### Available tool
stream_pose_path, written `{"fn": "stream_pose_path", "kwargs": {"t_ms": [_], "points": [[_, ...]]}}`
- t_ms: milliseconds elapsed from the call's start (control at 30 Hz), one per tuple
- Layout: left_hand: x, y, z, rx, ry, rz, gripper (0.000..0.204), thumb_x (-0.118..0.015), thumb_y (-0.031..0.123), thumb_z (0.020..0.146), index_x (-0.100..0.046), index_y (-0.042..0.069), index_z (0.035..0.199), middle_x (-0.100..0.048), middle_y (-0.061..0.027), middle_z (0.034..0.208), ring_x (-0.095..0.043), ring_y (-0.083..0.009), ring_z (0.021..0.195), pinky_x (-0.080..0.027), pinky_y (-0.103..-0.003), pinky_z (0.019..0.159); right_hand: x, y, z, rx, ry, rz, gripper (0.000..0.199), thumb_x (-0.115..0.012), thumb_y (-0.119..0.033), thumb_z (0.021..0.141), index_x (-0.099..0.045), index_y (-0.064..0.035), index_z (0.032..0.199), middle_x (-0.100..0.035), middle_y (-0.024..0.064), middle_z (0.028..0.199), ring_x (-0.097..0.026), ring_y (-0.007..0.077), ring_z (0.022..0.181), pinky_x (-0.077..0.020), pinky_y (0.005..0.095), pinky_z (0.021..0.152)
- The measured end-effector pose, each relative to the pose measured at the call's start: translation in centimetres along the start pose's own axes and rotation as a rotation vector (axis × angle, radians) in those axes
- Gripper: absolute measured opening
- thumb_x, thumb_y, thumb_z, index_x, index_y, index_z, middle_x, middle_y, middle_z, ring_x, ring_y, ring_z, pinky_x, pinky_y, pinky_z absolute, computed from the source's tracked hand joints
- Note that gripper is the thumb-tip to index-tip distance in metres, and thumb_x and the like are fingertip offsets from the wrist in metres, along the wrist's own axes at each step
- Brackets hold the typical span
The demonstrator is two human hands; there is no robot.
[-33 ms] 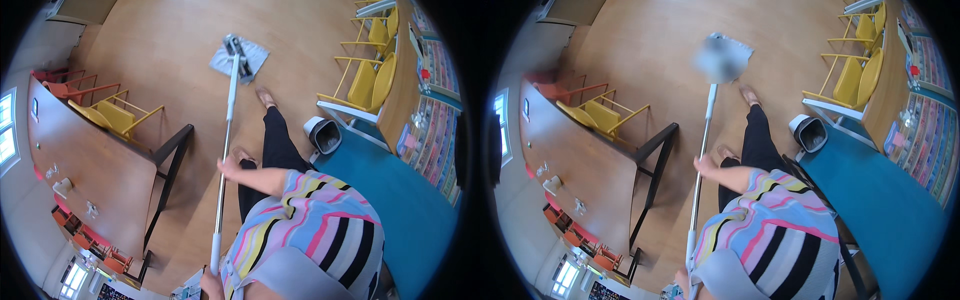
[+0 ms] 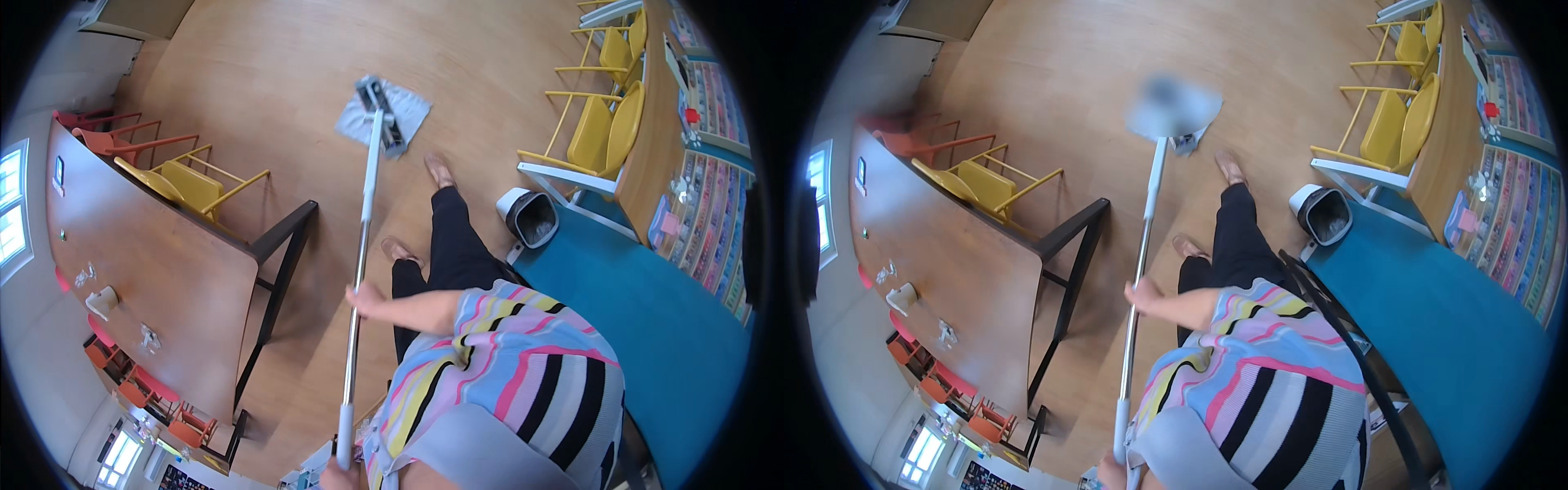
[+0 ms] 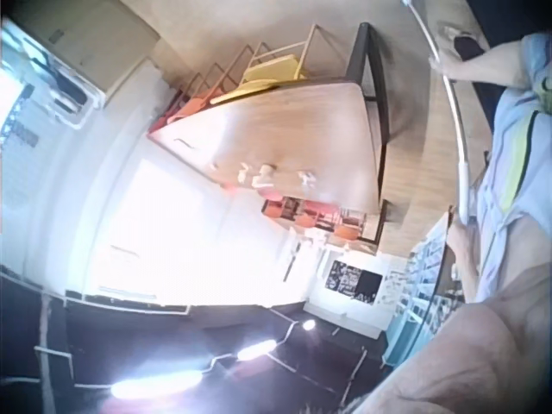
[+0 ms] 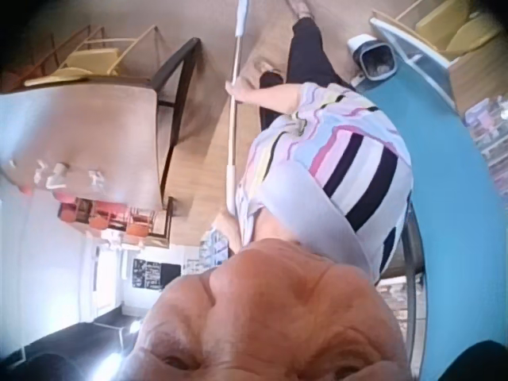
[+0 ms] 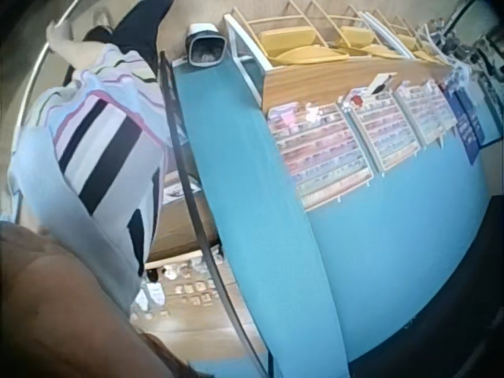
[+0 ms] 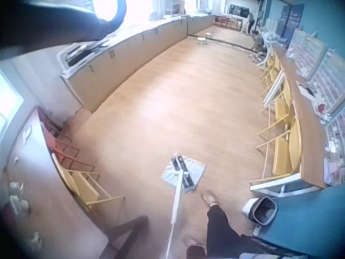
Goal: The person mops a wooden floor in a room with colorful chairs and shelves. They use a flat mop with a white cloth to clean the floor, moving chairs out of the way to reach different areas. The person systematically covers the floor space, maneuvering around furniture and obstacles.
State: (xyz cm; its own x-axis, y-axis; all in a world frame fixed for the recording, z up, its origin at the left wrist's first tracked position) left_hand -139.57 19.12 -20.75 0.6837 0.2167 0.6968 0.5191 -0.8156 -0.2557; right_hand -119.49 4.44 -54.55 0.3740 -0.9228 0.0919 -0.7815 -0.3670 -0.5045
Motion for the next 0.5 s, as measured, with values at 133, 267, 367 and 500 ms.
{"fn": "stream_pose_path", "kwargs": {"t_ms": [133, 267, 367, 500], "points": [[5.4, -9.4, -3.3, 0.128, -0.008, 0.327, 0.021, -0.058, 0.019, 0.067, -0.066, 0.008, 0.082, -0.062, -0.0211, 0.071, -0.06, -0.0382, 0.063, -0.048, -0.047, 0.058, -10.8, 0.7, -4.8, -0.393, -0.431, 0.727, 0.024, -0.059, -0.018, 0.08, -0.052, 0.0049, 0.08, -0.061, 0.0153, 0.072, -0.065, 0.0257, 0.06, -0.0576, 0.0372, 0.053], [10.1, -11.5, 0.8, 0.144, 0.035, 0.409, 0.022, -0.059, 0.017, 0.065, -0.066, 0.007, 0.084, -0.062, -0.0216, 0.073, -0.062, -0.0373, 0.067, -0.049, -0.045, 0.061, -11.5, -3.6, -4.0, -0.381, -0.484, 0.927, 0.018, -0.057, -0.011, 0.081, -0.049, 0.0054, 0.084, -0.061, 0.0138, 0.073, -0.066, 0.0259, 0.065, -0.0569, 0.0377, 0.055], [15.1, -6.8, 3.3, 0.054, 0.025, 0.419, 0.027, -0.06, 0.015, 0.062, -0.066, 0.005, 0.087, -0.062, -0.0218, 0.072, -0.062, -0.0377, 0.067, -0.05, -0.045, 0.063, -9.2, -5.1, -1.7, -0.326, -0.402, 0.987, 0.016, -0.055, -0.01, 0.079, -0.049, 0.0044, 0.079, -0.06, 0.0127, 0.069, -0.065, 0.0254, 0.061, -0.055, 0.0368, 0.05], [15.9, -2.2, 7.4, -0.066, 0.092, 0.397, 0.021, -0.064, 0.016, 0.061, -0.061, 0.001, 0.075, -0.06, -0.0226, 0.067, -0.059, -0.0403, 0.065, -0.048, -0.046, 0.061, -2.3, -7.1, 0.7, -0.273, -0.28, 1.015, 0.016, -0.053, -0.011, 0.079, -0.049, 0.0036, 0.083, -0.059, 0.0115, 0.066, -0.064, 0.0243, 0.054, -0.05, 0.0357, 0.041]]}}
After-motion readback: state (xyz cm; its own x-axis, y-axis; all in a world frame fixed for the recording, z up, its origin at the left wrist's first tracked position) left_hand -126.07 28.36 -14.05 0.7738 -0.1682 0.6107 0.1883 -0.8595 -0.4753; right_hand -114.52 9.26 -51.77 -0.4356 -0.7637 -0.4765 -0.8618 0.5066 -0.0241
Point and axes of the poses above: each hand's wrist, its own z-axis towards the middle knuckle, its own x-axis out of the back of the hand, y = z × x, the point moved 5 cm from there along z, towards the middle knuckle
